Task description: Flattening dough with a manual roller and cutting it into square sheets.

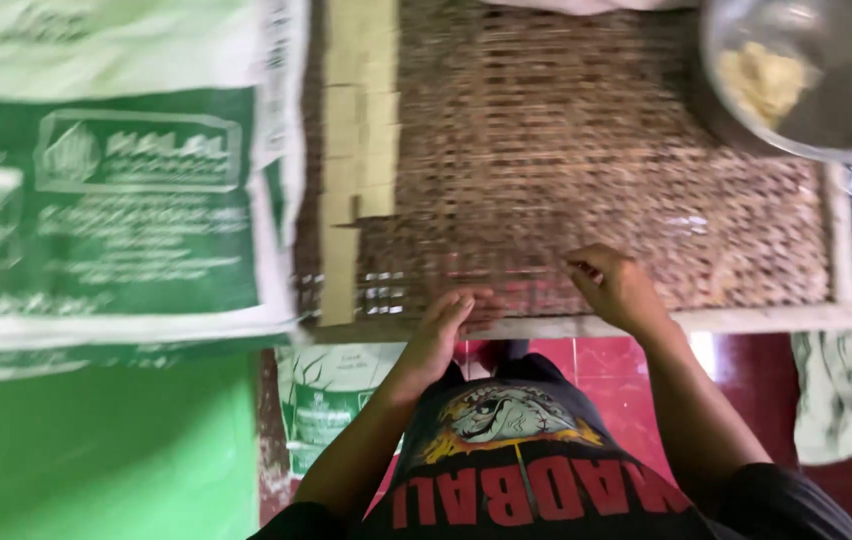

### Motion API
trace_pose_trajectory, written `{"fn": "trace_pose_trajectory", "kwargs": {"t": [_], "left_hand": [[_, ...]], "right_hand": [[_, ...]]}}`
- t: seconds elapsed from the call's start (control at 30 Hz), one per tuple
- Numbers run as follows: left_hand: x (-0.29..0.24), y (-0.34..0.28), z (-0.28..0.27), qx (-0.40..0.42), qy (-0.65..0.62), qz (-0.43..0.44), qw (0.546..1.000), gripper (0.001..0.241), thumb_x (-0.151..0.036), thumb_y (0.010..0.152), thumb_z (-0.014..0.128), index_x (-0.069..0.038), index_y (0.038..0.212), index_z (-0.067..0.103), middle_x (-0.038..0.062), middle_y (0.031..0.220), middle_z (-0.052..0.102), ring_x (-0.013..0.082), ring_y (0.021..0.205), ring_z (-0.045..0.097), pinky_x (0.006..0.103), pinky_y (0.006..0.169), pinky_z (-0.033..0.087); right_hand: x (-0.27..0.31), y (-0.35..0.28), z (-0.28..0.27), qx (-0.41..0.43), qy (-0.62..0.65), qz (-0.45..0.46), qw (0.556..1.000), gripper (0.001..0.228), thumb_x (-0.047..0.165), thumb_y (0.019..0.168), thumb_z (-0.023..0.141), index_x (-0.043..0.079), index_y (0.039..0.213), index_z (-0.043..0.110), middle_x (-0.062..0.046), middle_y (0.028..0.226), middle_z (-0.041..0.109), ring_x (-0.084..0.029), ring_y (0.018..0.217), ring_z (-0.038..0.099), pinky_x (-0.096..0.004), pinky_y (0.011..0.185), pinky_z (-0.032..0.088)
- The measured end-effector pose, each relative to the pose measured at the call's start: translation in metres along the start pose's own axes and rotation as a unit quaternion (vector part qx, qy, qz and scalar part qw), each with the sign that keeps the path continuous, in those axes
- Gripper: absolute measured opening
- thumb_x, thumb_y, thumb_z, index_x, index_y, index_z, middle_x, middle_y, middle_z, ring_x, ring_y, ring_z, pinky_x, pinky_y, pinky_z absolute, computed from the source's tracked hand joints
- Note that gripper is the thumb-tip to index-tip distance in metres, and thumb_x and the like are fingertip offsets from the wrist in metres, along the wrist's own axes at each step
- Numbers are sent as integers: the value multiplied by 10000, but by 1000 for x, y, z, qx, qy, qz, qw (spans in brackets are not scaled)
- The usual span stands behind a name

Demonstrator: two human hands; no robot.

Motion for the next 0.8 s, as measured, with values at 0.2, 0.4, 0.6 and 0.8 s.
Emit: {"fn": "trace_pose_trajectory", "kwargs": {"t": [0.2,0.4,0.6,0.8], "left_hand": [[68,40,90,27,39,-62,997,417,-353,1060,545,-8,1285,611,172,1166,717,253,1032,714,393,918,590],[167,94,213,57,11,-76,995,351,-304,1066,524,-7,1227,618,154,1146,735,223,1027,732,378,897,608],[228,140,341,138,66,-107,982,351,-289,1095,509,3,1252,626,146,1146,731,203,1015,725,344,895,602],[263,204,406,169,99,-90,976,328,-262,1093,527,8,1254,618,152,1134,732,201,1009,729,339,901,606]], "right_hand": [[-90,-97,-59,-43,74,57,995,217,131,927,702,24,1115,727,-145,1036,750,-246,863,744,-331,723,590],[-144,-204,-134,-36,78,109,990,206,166,910,710,59,1079,758,-119,1025,763,-245,827,747,-350,683,582],[-226,-279,-196,-57,90,197,975,228,162,908,708,69,1111,754,-120,1006,774,-246,810,744,-353,706,575],[-314,-273,-281,-152,50,228,960,268,132,893,720,65,1152,744,-164,915,742,-267,763,733,-367,692,574]]}}
Point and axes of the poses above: each hand's wrist, its own y-axis towards the middle knuckle, its own z-axis out of the palm, x = y × z, the point moved 7 cm from there along y, towards the middle knuckle
